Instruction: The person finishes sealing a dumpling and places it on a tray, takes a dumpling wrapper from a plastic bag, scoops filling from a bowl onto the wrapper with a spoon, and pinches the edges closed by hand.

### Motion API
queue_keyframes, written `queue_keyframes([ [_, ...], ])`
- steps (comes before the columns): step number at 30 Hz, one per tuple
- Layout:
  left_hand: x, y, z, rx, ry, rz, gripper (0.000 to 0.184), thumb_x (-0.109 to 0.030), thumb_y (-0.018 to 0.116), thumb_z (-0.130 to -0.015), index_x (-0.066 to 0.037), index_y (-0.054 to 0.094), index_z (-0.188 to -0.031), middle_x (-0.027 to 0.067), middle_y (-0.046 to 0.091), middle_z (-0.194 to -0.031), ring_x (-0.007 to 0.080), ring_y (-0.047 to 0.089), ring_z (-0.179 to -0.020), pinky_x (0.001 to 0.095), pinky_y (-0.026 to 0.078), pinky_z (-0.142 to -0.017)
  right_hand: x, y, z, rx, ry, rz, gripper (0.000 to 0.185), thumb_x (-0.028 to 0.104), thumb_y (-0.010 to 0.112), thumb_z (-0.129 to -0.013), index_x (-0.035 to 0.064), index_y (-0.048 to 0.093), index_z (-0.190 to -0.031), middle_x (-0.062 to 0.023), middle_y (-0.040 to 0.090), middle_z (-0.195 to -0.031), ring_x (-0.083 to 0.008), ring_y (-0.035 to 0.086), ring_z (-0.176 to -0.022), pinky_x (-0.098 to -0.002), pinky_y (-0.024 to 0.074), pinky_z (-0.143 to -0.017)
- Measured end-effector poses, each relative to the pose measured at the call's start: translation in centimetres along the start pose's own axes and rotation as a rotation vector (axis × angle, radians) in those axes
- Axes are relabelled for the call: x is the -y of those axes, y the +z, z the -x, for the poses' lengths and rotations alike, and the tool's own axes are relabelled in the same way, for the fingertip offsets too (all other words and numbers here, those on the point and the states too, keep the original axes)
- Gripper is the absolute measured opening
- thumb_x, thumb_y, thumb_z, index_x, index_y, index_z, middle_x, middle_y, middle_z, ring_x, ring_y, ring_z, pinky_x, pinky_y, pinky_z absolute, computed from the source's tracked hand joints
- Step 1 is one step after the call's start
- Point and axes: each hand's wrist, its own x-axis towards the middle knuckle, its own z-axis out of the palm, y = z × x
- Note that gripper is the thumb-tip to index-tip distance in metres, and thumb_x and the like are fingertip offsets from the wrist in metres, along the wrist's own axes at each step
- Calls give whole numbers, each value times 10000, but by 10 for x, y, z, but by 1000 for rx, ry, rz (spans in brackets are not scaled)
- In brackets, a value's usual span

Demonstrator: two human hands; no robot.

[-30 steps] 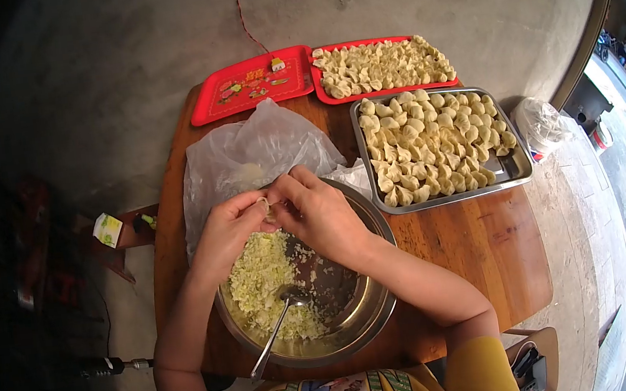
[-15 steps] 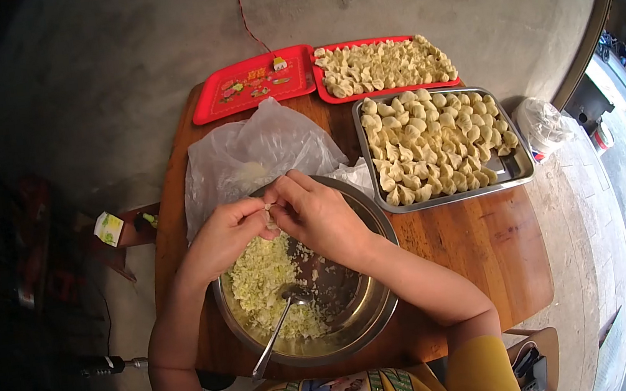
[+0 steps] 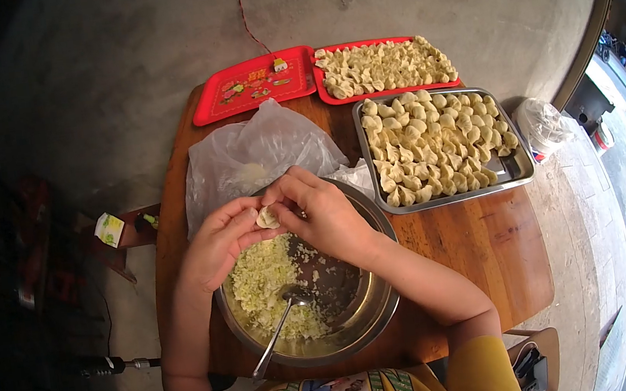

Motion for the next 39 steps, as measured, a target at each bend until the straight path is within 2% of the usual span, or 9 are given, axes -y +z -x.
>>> queue_keyframes([
  [2,3,5,3,-2,107,6,269,-119,456,-1005,42,517,-1211,116,581,-1186,216,587,-1121,381,478,-1001,2,-1,0,40,-21,-30,152,-47,582,-872,-1,604,-1015,-76,578,-977,-177,624,-905,-283,509,-791],
  [5,9,4,3,-41,218,117,261,-93,477,-993,38,511,-1217,131,578,-1194,233,583,-1123,393,468,-1012,-9,4,-2,-25,-85,-230,206,-34,592,-858,-5,584,-1062,-99,592,-995,-204,656,-937,-327,548,-736],
  [10,9,11,7,-109,292,216,258,-78,489,-984,13,507,-1224,127,586,-1173,229,589,-1104,379,465,-1003,-2,3,-2,13,-116,-104,309,-19,632,-820,26,506,-1098,-104,572,-1037,-211,635,-945,-328,531,-765],
  [11,10,13,7,-110,309,238,259,-76,494,-981,7,503,-1226,127,588,-1164,225,591,-1096,374,466,-997,-2,3,-3,6,-216,-6,321,-14,651,-805,37,493,-1080,-103,561,-1041,-227,626,-938,-337,526,-767],
  [12,11,14,7,-107,310,239,259,-76,494,-981,7,503,-1226,127,588,-1164,225,591,-1096,374,466,-997,-2,3,-3,-2,-316,93,335,-8,669,-790,47,480,-1061,-102,550,-1046,-244,618,-931,-347,521,-769],
  [16,15,18,4,-98,319,315,252,-67,496,-977,-5,501,-1221,117,580,-1168,209,586,-1082,365,466,-985,0,0,-3,0,-325,137,332,4,693,-771,57,483,-1024,-103,538,-1048,-282,595,-932,-366,514,-783],
  [18,16,18,3,-96,322,328,247,-66,496,-977,-7,503,-1217,113,576,-1172,202,580,-1084,362,466,-984,-3,-1,-3,12,-325,181,329,29,739,-758,65,542,-1019,-122,559,-1077,-308,578,-1034,-369,488,-867],
  [30,17,16,4,-111,222,375,265,-44,484,-959,-17,487,-1223,111,575,-1178,201,571,-1120,357,450,-1004,-2,2,-3,-12,-375,364,251,82,713,-783,77,565,-986,-92,572,-1058,-305,591,-945,-383,528,-767],
  [39,18,16,3,-110,232,396,235,-44,492,-970,-18,509,-1202,97,570,-1185,182,575,-1099,346,469,-976,2,1,-1,6,-338,401,260,65,751,-761,70,603,-975,-100,591,-1075,-281,607,-980,-361,517,-811],
])
